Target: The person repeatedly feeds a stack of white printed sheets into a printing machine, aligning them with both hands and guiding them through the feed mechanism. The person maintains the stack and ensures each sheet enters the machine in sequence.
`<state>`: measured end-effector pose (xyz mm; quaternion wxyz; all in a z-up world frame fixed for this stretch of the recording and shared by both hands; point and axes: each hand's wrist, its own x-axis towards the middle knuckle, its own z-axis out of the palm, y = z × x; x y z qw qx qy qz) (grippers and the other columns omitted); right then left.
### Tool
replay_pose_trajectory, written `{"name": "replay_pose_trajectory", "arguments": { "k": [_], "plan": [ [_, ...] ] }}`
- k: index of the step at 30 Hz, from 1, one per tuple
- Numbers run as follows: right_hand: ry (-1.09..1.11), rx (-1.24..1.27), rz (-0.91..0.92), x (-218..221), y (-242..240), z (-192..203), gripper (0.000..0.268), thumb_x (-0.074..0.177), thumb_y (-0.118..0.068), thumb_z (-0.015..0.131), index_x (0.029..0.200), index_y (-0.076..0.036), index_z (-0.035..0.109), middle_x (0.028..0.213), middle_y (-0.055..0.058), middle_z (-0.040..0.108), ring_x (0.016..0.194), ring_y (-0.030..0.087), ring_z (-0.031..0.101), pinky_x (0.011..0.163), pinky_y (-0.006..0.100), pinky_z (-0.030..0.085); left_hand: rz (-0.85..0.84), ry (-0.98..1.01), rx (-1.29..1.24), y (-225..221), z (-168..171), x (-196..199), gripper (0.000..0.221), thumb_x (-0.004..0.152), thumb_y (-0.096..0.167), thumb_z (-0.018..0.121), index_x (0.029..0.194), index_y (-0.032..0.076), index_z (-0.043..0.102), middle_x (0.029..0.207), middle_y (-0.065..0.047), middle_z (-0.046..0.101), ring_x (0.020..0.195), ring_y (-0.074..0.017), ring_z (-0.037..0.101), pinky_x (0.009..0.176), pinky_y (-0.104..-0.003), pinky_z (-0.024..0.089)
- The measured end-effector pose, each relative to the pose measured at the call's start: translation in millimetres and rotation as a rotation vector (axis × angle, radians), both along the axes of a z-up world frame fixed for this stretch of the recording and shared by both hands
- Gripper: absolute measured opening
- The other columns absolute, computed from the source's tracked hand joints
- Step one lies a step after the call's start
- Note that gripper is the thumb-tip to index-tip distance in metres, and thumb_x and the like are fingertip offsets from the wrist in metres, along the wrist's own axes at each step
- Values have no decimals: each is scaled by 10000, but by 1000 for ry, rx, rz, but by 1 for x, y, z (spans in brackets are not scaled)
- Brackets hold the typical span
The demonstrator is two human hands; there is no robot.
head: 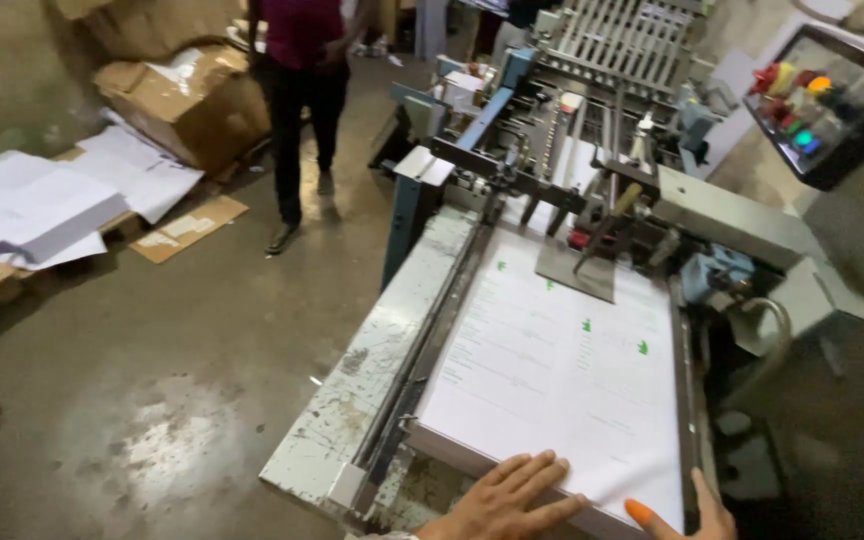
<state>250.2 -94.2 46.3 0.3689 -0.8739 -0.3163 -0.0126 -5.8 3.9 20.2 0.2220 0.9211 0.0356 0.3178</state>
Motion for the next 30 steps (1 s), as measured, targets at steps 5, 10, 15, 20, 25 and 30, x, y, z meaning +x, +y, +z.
{"name": "replay_pose_trajectory", "arguments": {
  "k": [5, 10, 15, 20, 25, 30],
  "plan": [
    [359, -472, -141, -46, 14, 83, 1058, 608, -511, 796, 1519, -318, 293, 1534, 32, 317, 1351, 258, 406, 1059, 457, 410, 133, -40, 204, 3, -5, 6, 681, 842, 125, 492, 1506, 156, 346, 1508, -286, 349, 1403, -428, 334, 1131, -486, 238],
    [390, -402, -119, -53, 9, 92, 1036, 621, -450, 788, 1519, -308, 290, 1534, 36, 309, 1375, 241, 365, 1103, 447, 358, 99, 39, 171, 3, -14, 8, 631, 923, 309, 413, 1500, 71, 320, 1563, -237, 240, 1449, -405, 209, 1160, -488, 155],
    [511, -404, -132, -65, 10, 107, 994, 676, -425, 734, 1530, -354, 230, 1565, -2, 227, 1418, 228, 290, 1140, 458, 301, 102, 65, 163, 1, 11, -4, 743, 830, 83, 476, 1531, 63, 230, 1593, -211, 152, 1477, -388, 134, 1185, -498, 112],
    [477, -309, -67, -64, 8, 102, 1013, 654, -332, 768, 1526, -284, 256, 1555, 49, 241, 1428, 239, 269, 1149, 470, 278, 542, 182, 763, 0, 8, -7, 838, 762, 327, 451, 1549, 214, 185, 1615, -85, 159, 1517, -226, 140, 1265, -338, 110],
    [395, -314, -64, -70, 8, 103, 1002, 636, -385, 763, 1514, -256, 299, 1513, 78, 321, 1382, 256, 351, 1106, 444, 332, 271, 151, 450, 1, 19, -13, 878, 725, 57, 422, 1548, 213, 161, 1584, -207, 176, 1486, -332, 171, 1227, -420, 131],
    [344, -330, -37, -65, 6, 100, 1027, 618, -446, 759, 1512, -235, 299, 1516, 81, 334, 1378, 269, 365, 1092, 463, 351, 49, 49, 92, 0, 20, -9, 864, 762, -94, 462, 1544, 137, 176, 1566, -272, 216, 1459, -416, 210, 1183, -492, 153]
  ]
}}
